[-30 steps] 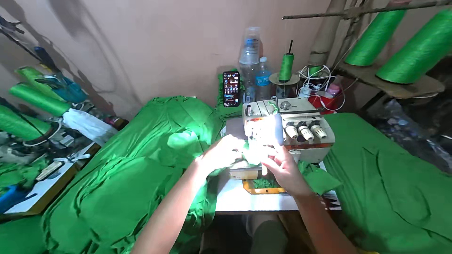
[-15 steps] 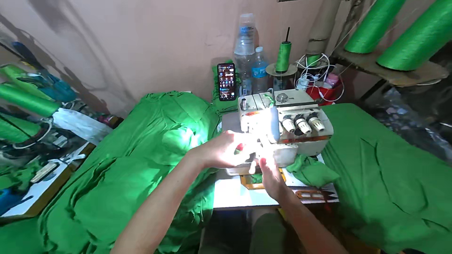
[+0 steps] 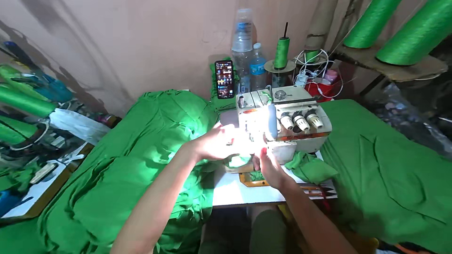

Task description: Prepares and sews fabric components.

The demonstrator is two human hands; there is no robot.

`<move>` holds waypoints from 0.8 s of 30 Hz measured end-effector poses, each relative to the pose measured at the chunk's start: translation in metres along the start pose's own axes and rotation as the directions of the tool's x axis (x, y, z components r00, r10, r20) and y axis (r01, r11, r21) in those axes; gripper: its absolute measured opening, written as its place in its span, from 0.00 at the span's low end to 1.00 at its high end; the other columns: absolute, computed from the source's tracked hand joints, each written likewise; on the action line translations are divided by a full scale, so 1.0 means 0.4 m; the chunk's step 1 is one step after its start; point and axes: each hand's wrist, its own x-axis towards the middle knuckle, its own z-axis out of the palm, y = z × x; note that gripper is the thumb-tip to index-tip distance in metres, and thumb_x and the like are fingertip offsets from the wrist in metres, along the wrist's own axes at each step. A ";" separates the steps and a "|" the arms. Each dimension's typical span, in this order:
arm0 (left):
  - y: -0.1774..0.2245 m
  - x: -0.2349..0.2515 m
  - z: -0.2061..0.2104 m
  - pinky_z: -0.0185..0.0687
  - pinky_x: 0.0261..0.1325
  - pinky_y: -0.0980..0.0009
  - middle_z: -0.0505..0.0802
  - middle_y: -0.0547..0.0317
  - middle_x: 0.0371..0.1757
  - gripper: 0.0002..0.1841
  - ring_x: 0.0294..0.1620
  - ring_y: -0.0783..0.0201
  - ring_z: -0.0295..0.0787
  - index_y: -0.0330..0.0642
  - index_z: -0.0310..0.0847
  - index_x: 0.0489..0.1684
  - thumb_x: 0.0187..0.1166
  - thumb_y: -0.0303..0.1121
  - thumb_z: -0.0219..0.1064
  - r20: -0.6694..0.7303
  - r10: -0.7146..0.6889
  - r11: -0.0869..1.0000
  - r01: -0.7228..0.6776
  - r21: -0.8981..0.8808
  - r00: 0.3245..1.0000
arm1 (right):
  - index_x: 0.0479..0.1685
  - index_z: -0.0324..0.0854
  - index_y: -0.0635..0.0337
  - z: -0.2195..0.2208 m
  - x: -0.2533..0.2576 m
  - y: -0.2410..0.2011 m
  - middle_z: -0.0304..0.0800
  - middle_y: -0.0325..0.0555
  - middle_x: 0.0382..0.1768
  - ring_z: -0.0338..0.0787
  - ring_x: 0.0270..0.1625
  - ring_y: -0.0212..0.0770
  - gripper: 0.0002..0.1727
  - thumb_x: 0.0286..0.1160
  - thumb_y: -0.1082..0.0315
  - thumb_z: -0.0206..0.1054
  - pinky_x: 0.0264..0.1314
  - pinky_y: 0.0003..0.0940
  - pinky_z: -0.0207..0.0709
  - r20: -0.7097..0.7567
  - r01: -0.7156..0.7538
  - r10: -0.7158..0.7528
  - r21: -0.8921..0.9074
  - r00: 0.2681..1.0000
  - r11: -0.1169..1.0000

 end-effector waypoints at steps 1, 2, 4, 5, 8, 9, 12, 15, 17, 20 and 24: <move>-0.006 0.001 0.000 0.64 0.73 0.50 0.89 0.46 0.50 0.13 0.58 0.52 0.83 0.33 0.88 0.50 0.79 0.35 0.70 0.035 -0.050 0.999 0.050 -0.008 0.998 | 0.40 0.77 0.71 0.002 0.001 -0.006 0.70 0.29 0.25 0.69 0.29 0.19 0.39 0.88 0.40 0.35 0.40 0.18 0.68 0.012 -0.005 0.005 0.018 1.000 1.000; -0.015 0.003 0.001 0.65 0.72 0.51 0.88 0.46 0.52 0.13 0.59 0.52 0.82 0.33 0.87 0.52 0.79 0.35 0.71 0.073 -0.073 0.997 0.076 -0.031 0.995 | 0.39 0.76 0.69 0.003 0.001 -0.010 0.69 0.27 0.25 0.68 0.28 0.18 0.40 0.87 0.37 0.34 0.38 0.17 0.67 0.018 -0.014 0.013 0.034 1.000 0.999; -0.039 0.013 0.012 0.70 0.65 0.53 0.89 0.48 0.49 0.12 0.55 0.55 0.82 0.34 0.88 0.50 0.76 0.33 0.72 0.065 -0.015 0.994 0.022 -0.111 0.998 | 0.40 0.77 0.69 -0.002 -0.001 -0.012 0.71 0.29 0.26 0.69 0.28 0.17 0.44 0.86 0.33 0.33 0.37 0.17 0.68 0.022 -0.001 0.001 0.011 1.000 1.000; -0.051 0.020 0.016 0.72 0.66 0.53 0.89 0.48 0.51 0.13 0.58 0.54 0.83 0.35 0.89 0.51 0.75 0.33 0.73 0.047 0.003 0.992 0.003 -0.127 0.999 | 0.41 0.78 0.69 -0.006 -0.004 -0.014 0.73 0.31 0.25 0.72 0.27 0.20 0.45 0.86 0.33 0.32 0.37 0.19 0.70 -0.002 0.026 -0.026 -0.074 1.000 0.997; -0.077 0.039 0.009 0.75 0.65 0.55 0.91 0.44 0.49 0.09 0.59 0.50 0.83 0.32 0.91 0.43 0.74 0.31 0.73 -0.063 0.027 0.996 -0.032 -0.079 0.998 | 0.47 0.89 0.69 -0.018 -0.024 -0.020 0.89 0.50 0.29 0.87 0.29 0.42 0.34 0.87 0.46 0.47 0.33 0.41 0.80 -0.182 0.190 -0.347 -0.567 0.920 0.801; -0.084 0.040 0.004 0.74 0.66 0.55 0.90 0.43 0.49 0.08 0.59 0.49 0.82 0.31 0.90 0.41 0.75 0.29 0.73 -0.086 0.012 0.998 -0.017 -0.064 0.996 | 0.46 0.90 0.67 -0.023 -0.034 -0.020 0.91 0.51 0.32 0.88 0.29 0.44 0.27 0.83 0.50 0.56 0.31 0.41 0.81 -0.196 0.207 -0.447 -0.681 0.873 0.703; -0.104 0.029 0.003 0.80 0.61 0.64 0.90 0.50 0.50 0.08 0.55 0.61 0.84 0.32 0.87 0.46 0.76 0.27 0.71 -0.105 0.026 0.982 -0.046 -0.184 0.994 | 0.30 0.90 0.63 0.002 -0.069 -0.048 0.90 0.51 0.26 0.92 0.31 0.51 0.16 0.77 0.60 0.65 0.32 0.51 0.84 -0.049 0.175 -0.277 -0.668 0.960 0.724; -0.088 0.027 -0.001 0.75 0.38 0.85 0.85 0.67 0.30 0.04 0.32 0.83 0.78 0.34 0.84 0.35 0.68 0.22 0.65 -0.064 0.084 0.906 -0.103 -0.410 0.994 | 0.69 0.84 0.65 0.110 -0.018 -0.036 0.90 0.61 0.63 0.91 0.64 0.54 0.23 0.84 0.60 0.64 0.64 0.51 0.83 0.257 0.210 -0.125 -0.334 0.958 0.919; -0.071 0.029 -0.021 0.79 0.40 0.76 0.88 0.58 0.32 0.07 0.33 0.74 0.82 0.32 0.86 0.38 0.64 0.19 0.69 0.006 0.023 0.947 -0.020 -0.321 1.000 | 0.69 0.84 0.68 0.174 -0.002 0.019 0.87 0.63 0.68 0.91 0.65 0.51 0.22 0.84 0.63 0.63 0.61 0.40 0.86 0.167 0.339 -0.311 -0.178 0.936 0.924; -0.069 0.026 -0.034 0.80 0.47 0.65 0.91 0.53 0.37 0.06 0.41 0.63 0.86 0.35 0.90 0.40 0.71 0.27 0.73 0.016 0.000 0.998 0.001 -0.068 1.000 | 0.38 0.90 0.68 0.124 -0.019 0.042 0.93 0.44 0.30 0.90 0.29 0.26 0.10 0.73 0.68 0.69 0.33 0.21 0.86 -0.252 0.369 -0.401 -0.167 0.881 0.914; 0.003 0.010 -0.005 0.81 0.50 0.58 0.93 0.55 0.41 0.15 0.47 0.60 0.88 0.43 0.93 0.41 0.69 0.45 0.72 0.034 0.120 0.991 -0.121 0.053 0.992 | 0.45 0.83 0.69 -0.041 -0.006 -0.017 0.78 0.31 0.18 0.74 0.16 0.18 0.13 0.69 0.67 0.69 0.21 0.15 0.71 0.055 -0.038 0.041 -0.064 0.998 0.997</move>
